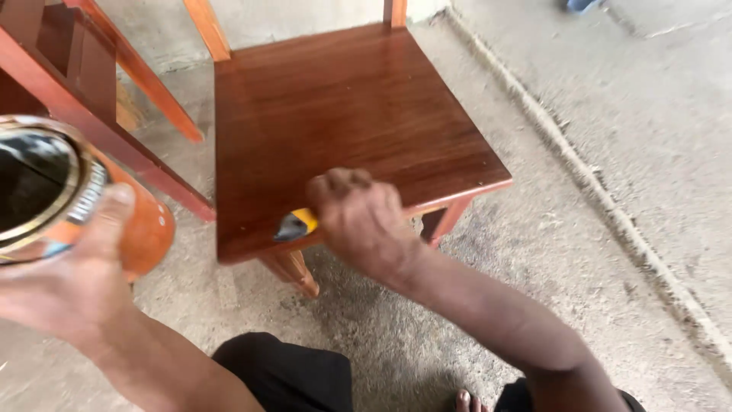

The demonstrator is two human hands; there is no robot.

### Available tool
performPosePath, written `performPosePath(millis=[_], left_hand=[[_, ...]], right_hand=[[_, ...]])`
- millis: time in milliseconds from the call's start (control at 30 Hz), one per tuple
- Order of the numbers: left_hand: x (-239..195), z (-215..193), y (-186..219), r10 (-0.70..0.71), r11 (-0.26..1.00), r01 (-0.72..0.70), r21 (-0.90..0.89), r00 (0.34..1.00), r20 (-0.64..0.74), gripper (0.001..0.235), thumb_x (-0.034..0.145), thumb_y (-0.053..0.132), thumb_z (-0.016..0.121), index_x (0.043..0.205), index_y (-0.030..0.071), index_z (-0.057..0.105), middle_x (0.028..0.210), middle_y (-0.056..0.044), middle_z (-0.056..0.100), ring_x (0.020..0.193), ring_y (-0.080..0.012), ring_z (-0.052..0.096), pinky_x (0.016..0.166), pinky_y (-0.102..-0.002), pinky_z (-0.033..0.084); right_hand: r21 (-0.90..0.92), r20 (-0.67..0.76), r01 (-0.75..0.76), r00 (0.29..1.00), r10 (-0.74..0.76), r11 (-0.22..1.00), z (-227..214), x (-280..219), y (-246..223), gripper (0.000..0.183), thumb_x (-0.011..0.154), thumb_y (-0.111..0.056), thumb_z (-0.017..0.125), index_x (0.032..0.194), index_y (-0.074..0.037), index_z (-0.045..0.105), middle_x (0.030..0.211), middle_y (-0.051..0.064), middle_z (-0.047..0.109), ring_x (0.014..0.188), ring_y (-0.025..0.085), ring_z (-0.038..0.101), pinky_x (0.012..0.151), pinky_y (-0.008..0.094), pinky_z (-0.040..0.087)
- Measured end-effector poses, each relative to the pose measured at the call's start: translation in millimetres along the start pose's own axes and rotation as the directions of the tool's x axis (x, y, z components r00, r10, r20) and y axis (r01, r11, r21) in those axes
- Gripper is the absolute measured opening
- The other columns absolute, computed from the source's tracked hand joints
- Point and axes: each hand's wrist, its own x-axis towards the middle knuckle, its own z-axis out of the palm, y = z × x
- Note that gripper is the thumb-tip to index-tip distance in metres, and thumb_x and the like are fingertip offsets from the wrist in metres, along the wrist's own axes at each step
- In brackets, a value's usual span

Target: The person applies varnish or stain to a wooden chair using a paintbrush.

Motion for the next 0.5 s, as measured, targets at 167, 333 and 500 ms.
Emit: performPosePath(millis=[167,333,500], left_hand=[[4.8,-10.8,-59.2,0.473,0.865,-0.469,0.177,0.881,0.022,0.103,0.084,0.020,0.096,0.159,0.006,0.026,0.150,-0.016,0.039,0.142,-0.0301,0.046,0.126,-0.045,0.045],[17.0,-5.7,-64.8,0.294,0.922,-0.287,0.261,0.956,0.012,0.111,0.068,0.035,0.102,0.151,0.017,0.030,0.142,-0.017,0.049,0.131,-0.0319,0.056,0.112,-0.048,0.051],[8.7,15.7,-95.2,0.125,0.984,-0.112,-0.135,0.988,0.087,0.110,0.082,0.033,0.103,0.157,0.014,0.024,0.145,-0.014,0.057,0.130,-0.0257,0.066,0.112,-0.039,0.056]], right_hand=[[0.844,-0.055,0.065,0.998,-0.034,0.533,10.4,54.4,-24.5,0.017,0.099,-0.021,0.073,0.101,-0.009,0.062,0.087,0.004,0.073,0.074,0.016,0.074,0.065,0.033,0.063],[0.724,0.683,-0.670,0.663,0.307,-0.163,63.3,23.6,101.7,0.042,0.087,-0.017,0.071,0.123,-0.013,0.052,0.105,0.011,0.075,0.078,0.026,0.078,0.063,0.035,0.071],[0.516,0.279,-0.735,0.630,0.725,0.440,54.7,9.0,185.3,0.028,0.096,-0.019,0.080,0.110,0.001,0.066,0.096,0.011,0.074,0.078,0.020,0.075,0.065,0.031,0.061]])
